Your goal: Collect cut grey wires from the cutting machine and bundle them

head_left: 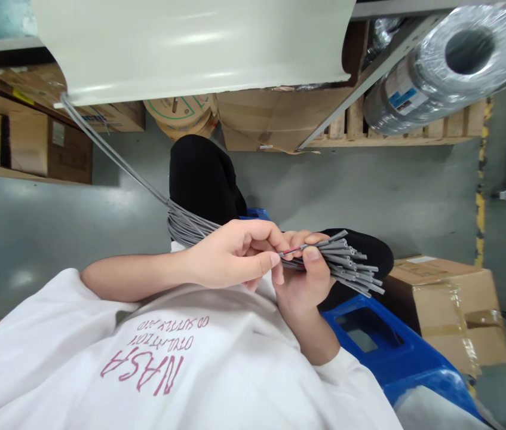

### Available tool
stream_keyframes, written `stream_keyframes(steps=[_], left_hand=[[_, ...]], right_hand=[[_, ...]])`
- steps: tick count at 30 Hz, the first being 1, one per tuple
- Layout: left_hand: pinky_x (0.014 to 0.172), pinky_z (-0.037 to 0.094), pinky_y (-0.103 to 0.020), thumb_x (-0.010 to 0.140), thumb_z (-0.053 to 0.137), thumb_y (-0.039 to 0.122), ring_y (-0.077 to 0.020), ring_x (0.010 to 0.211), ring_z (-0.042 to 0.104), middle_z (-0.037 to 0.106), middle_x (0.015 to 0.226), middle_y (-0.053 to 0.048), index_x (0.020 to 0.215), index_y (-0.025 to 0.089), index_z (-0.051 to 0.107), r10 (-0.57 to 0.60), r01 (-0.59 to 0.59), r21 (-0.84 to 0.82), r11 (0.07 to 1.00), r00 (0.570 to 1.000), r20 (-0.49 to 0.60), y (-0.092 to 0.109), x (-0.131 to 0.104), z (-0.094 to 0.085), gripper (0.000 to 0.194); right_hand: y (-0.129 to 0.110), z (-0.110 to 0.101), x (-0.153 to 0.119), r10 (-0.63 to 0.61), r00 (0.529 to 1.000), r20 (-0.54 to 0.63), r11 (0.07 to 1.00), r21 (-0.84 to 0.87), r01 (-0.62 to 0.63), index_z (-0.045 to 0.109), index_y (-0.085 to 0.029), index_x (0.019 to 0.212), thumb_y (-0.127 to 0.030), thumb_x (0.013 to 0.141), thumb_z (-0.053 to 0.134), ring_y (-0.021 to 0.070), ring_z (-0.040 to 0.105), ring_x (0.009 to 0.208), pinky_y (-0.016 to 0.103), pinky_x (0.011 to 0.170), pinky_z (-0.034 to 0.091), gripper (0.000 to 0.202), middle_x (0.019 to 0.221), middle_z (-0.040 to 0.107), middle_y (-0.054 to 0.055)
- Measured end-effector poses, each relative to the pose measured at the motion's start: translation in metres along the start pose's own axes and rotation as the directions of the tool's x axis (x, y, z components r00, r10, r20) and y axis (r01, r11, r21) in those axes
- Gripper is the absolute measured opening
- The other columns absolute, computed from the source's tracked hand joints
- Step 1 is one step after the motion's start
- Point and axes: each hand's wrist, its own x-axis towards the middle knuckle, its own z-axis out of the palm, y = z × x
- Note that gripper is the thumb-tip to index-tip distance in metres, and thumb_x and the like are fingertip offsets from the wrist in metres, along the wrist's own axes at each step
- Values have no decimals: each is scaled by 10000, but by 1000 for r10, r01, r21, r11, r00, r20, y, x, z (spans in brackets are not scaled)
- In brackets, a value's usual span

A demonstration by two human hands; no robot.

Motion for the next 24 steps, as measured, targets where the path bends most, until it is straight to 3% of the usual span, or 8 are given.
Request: stream_keyframes(steps=[18, 22, 24], left_hand=[[470, 486, -177, 896, 622, 328, -70, 499, 591, 683, 797, -32, 955, 158, 546, 3, -2, 61, 998, 1000, -10, -1, 2, 1, 196], [499, 513, -201, 922, 567, 268, -85, 522, 611, 695, 801, -31, 986, 162, 573, 106, -97, 247, 964, 994, -23, -3, 1, -2, 123], [560, 536, -215, 922, 543, 214, -103, 601, 644, 704, 826, -31, 1010, 171, 604, 266, -219, 476, 852, 964, -32, -4, 1, -4, 115]], right_hand=[[2, -2, 0, -25, 1000, 7, 999, 36, 24, 669, -247, 842, -234, 805, 619, 146, 592, 668, 337, 722, 518, 64, 669, 586, -38], [3, -4, 0, -21, 1000, -6, 999, 30, 21, 663, -241, 850, -235, 803, 634, 144, 602, 670, 342, 729, 529, 55, 678, 603, -39], [4, -4, 0, -16, 999, -28, 999, 34, 17, 659, -238, 858, -242, 800, 648, 142, 610, 684, 342, 748, 530, 60, 696, 618, -39]])
